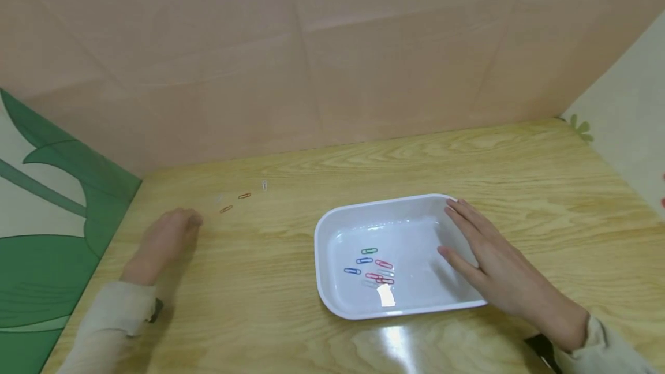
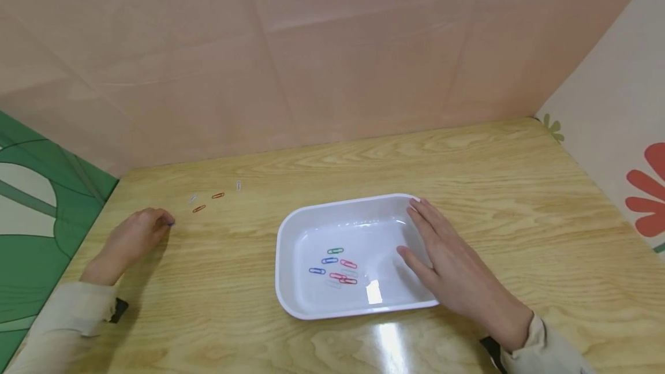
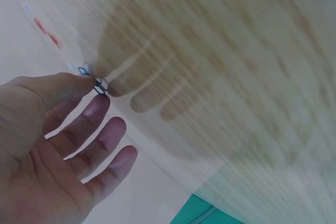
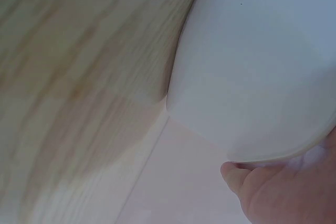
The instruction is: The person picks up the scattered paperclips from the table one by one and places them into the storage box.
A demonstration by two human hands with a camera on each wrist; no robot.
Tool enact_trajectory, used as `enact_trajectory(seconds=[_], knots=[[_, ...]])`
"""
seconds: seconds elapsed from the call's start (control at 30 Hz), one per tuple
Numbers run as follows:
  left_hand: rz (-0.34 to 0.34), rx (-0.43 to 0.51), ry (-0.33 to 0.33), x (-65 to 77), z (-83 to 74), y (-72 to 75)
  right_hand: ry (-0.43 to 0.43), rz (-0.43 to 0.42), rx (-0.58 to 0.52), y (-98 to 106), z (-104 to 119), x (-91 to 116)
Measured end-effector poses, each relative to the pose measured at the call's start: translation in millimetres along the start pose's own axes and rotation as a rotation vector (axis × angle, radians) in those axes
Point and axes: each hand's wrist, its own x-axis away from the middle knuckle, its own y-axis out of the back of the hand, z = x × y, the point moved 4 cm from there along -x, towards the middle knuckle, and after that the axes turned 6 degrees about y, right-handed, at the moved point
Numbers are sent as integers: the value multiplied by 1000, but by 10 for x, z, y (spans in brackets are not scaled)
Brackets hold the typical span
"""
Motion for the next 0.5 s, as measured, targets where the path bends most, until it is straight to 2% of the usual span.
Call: enact_trajectory(seconds=[0.2,0.5], knots=[[37,-31,25,-38,33,-30,3,-3,5,6,4,-3],[21,-42,32,-58,57,-60,1,-2,-3,4,-2,-3]])
